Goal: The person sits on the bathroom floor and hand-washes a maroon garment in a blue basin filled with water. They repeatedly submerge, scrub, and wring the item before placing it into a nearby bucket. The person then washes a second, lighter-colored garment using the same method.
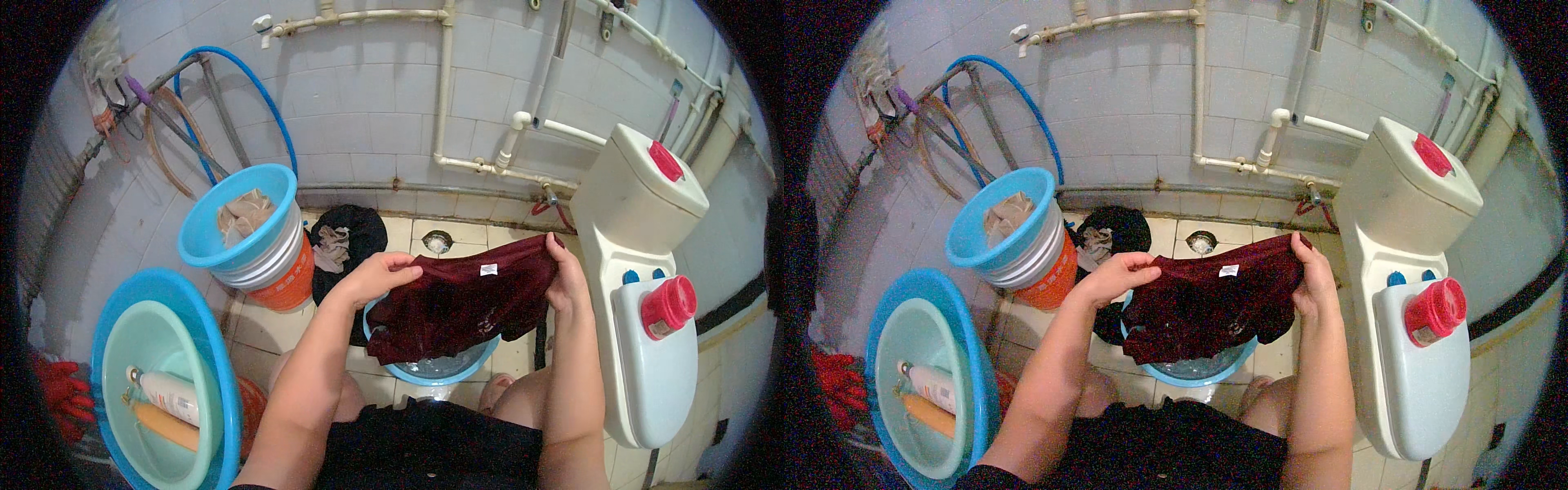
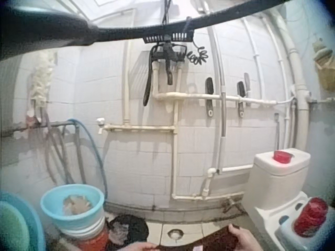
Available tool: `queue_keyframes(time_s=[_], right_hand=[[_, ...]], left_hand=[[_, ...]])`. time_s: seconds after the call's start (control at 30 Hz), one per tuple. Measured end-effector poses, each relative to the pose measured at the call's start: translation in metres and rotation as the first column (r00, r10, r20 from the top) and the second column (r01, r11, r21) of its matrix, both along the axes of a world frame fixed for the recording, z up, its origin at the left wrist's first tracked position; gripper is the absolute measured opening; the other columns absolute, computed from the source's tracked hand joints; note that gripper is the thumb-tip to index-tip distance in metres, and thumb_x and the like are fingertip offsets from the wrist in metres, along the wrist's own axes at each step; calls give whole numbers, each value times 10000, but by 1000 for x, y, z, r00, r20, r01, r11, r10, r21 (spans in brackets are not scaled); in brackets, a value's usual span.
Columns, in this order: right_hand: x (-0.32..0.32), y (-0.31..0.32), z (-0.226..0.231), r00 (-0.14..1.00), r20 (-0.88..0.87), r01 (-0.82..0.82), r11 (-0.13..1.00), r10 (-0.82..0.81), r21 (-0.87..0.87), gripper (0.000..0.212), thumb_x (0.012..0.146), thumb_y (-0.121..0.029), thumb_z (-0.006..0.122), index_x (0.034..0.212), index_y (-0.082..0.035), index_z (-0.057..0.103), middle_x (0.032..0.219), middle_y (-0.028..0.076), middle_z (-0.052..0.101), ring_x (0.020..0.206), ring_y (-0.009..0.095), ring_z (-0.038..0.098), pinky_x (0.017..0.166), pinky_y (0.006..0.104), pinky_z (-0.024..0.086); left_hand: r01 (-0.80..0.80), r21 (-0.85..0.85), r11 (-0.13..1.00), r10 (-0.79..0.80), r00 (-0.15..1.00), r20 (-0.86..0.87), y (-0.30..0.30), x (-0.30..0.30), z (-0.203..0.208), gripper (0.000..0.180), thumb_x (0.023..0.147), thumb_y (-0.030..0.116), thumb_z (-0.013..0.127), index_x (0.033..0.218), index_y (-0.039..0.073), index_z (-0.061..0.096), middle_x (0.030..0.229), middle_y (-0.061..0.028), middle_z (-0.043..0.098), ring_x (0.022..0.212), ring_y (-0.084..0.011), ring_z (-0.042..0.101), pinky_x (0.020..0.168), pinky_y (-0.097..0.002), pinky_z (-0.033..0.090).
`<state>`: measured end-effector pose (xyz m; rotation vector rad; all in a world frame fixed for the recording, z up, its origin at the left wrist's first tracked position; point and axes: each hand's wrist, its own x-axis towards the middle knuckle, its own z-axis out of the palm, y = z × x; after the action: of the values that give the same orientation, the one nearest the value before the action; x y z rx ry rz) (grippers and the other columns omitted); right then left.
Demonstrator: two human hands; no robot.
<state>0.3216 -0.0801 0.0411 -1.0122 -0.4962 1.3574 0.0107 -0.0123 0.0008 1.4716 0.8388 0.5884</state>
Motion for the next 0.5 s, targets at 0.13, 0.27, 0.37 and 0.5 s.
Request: queue_keyframes(time_s=[0.13, 0.27, 0.37, 0.5], right_hand=[[2, -2, 1, 997, -19, -78, 996, 79, 52, 299, 879, -296, 564, 971, -12, 574, 949, 101, 629, 860, 225, 606, 800, 369, 489], [-4, -4, 5, 996, 61, -71, 996, 67, 52, 297, 875, -295, 574, 970, -13, 581, 937, 91, 635, 828, 215, 611, 775, 358, 493], [-10, -1, 6, 966, 257, -1, 1000, -1, 10, 314, 874, -315, 579, 920, -5, 604, 853, 76, 649, 718, 202, 612, 689, 336, 491], [-8, 2, -2, 543, 832, 148, 988, -112, 36, 379, 842, -353, 617, 823, 25, 625, 711, 95, 634, 614, 192, 580, 609, 313, 457]], left_hand=[[-120, -192, 974, 160, 966, 205, 2, 0, 3, 246, 862, 211, 585, 974, -3, 631, 909, -20, 637, 828, -87, 558, 759, -239, 436], [-265, -101, 959, 283, 913, 295, -1, 5, 8, 238, 875, 199, 565, 988, -1, 630, 903, -21, 636, 826, -92, 562, 767, -240, 435], [-396, 247, 884, 350, 913, 211, 3, 7, 4, 241, 883, 201, 558, 999, -1, 619, 879, -38, 646, 798, -107, 581, 745, -264, 454], [-449, 538, 713, 492, 868, 72, -2, 6, 12, 229, 867, 203, 575, 1016, 33, 611, 865, -76, 659, 780, -153, 616, 731, -275, 470]])
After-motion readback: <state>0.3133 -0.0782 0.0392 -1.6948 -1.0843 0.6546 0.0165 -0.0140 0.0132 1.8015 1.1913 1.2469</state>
